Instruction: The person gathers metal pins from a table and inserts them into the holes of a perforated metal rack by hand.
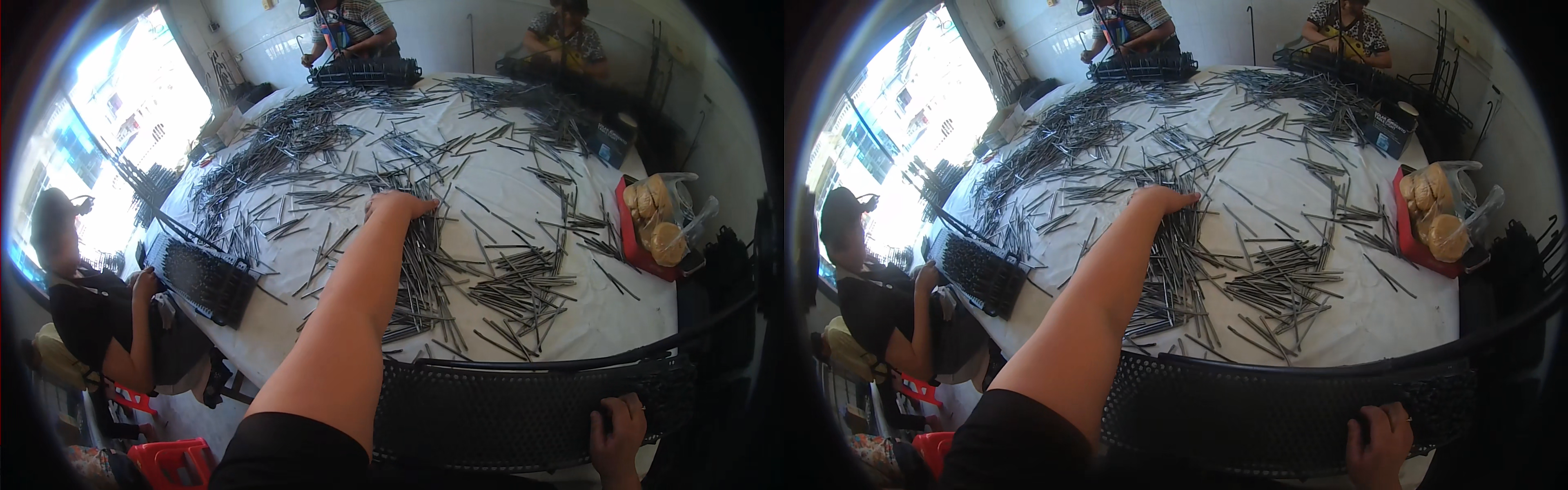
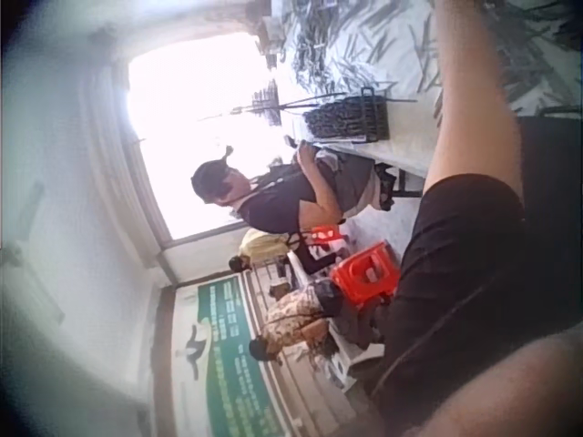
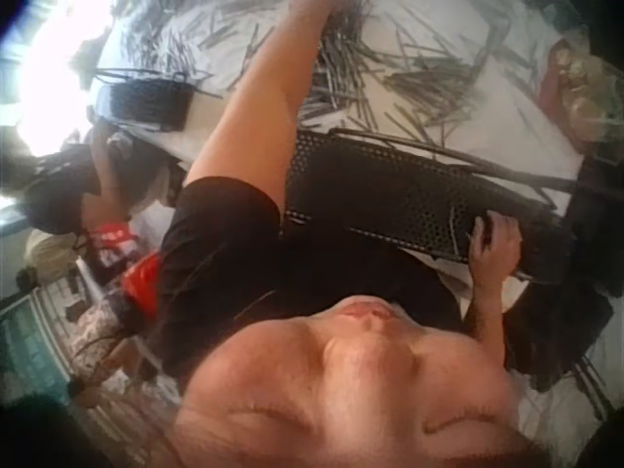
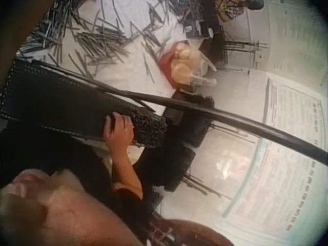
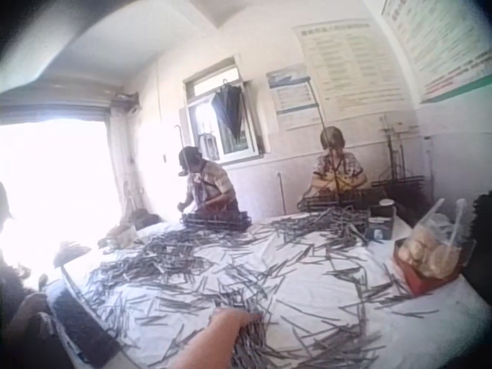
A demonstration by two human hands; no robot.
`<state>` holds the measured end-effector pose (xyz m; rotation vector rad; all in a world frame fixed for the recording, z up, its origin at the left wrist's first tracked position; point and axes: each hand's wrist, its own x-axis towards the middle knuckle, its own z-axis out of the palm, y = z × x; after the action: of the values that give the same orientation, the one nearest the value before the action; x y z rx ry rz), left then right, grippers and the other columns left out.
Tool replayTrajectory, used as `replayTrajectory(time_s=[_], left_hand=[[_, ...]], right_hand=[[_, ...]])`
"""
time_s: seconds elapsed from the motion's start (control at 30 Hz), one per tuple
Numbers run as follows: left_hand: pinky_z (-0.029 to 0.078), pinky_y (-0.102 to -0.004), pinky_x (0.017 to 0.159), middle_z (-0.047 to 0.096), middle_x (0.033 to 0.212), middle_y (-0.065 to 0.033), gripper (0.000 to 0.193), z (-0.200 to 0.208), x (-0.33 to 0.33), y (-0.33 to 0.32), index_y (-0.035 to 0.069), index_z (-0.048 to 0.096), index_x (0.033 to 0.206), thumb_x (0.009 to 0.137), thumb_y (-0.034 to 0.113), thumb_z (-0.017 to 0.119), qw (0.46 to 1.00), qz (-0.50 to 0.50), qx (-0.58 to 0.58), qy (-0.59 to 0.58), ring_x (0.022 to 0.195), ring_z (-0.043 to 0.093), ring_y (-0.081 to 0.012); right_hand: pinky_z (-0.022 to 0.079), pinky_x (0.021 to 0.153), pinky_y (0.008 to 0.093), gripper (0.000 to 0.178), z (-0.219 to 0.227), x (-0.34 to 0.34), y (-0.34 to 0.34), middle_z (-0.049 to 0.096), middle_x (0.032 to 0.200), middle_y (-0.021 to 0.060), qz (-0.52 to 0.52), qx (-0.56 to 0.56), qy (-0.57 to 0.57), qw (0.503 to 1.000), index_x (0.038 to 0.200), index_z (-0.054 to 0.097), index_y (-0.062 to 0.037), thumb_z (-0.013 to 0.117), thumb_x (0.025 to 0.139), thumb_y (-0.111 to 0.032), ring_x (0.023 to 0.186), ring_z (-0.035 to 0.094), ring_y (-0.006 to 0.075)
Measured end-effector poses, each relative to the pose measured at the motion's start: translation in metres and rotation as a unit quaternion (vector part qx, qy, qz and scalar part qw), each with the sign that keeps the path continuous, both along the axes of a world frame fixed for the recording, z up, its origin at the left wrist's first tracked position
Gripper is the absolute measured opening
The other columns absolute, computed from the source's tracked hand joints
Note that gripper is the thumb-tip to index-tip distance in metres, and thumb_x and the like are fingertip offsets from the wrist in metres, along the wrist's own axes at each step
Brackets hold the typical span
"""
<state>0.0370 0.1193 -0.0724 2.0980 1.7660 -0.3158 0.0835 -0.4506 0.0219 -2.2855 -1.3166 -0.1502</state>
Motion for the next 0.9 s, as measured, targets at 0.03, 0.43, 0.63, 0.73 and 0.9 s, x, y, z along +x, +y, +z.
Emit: replayTrajectory(time_s=[0.03,0.43,0.63,0.73,0.9], left_hand=[[0.033,-0.0556,0.106,0.026,0.150,-0.0249,0.119,0.006,0.010,-0.009,0.003,0.025,0.148,0.063,0.075,0.066,1.000,-0.008,-0.006,0.002,0.136,0.030,-0.0445],[0.036,-0.0474,0.105,0.042,0.137,-0.0280,0.065,0.018,-0.035,-0.052,0.006,0.035,0.139,0.078,0.020,0.055,0.985,-0.117,0.114,-0.049,0.127,0.043,-0.0426],[0.037,-0.0494,0.103,0.047,0.131,-0.0228,0.073,0.019,-0.063,-0.096,0.006,0.035,0.140,0.075,0.020,0.063,0.943,-0.283,0.154,-0.081,0.125,0.045,-0.0404],[0.041,-0.0433,0.100,0.052,0.127,-0.0203,0.070,0.020,-0.067,-0.116,0.006,0.041,0.136,0.071,0.019,0.066,0.928,-0.334,0.133,-0.093,0.120,0.049,-0.0376],[0.047,-0.0413,0.090,0.061,0.112,-0.0212,0.055,0.036,-0.063,-0.137,0.003,0.054,0.120,0.067,0.016,0.067,0.923,-0.370,0.074,-0.077,0.108,0.057,-0.0368]], right_hand=[[0.041,0.062,0.0367,0.021,-0.001,0.001,-0.001,0.052,0.083,0.0129,-0.006,-0.013,-0.007,1.000,0.089,0.057,-0.0021,0.066,0.070,-0.002,0.072,0.053,0.0272],[0.041,0.060,0.0382,0.020,-0.013,0.009,-0.011,0.053,0.083,0.0124,0.005,0.014,0.022,1.000,0.091,0.060,-0.0026,0.067,0.072,-0.003,0.071,0.054,0.0271],[0.042,0.059,0.0345,0.018,-0.010,0.007,-0.008,0.054,0.084,0.0116,0.009,0.042,0.046,0.998,0.089,0.060,-0.0022,0.067,0.073,-0.001,0.069,0.054,0.0250],[0.042,0.058,0.0327,0.018,-0.012,0.009,-0.010,0.054,0.083,0.0109,0.016,0.044,0.043,0.998,0.089,0.060,-0.0020,0.068,0.072,0.000,0.069,0.054,0.0237],[0.041,0.057,0.0326,0.017,-0.013,0.011,-0.011,0.054,0.082,0.0105,0.018,0.049,0.048,0.997,0.086,0.060,-0.0021,0.068,0.072,0.001,0.068,0.053,0.0232]])
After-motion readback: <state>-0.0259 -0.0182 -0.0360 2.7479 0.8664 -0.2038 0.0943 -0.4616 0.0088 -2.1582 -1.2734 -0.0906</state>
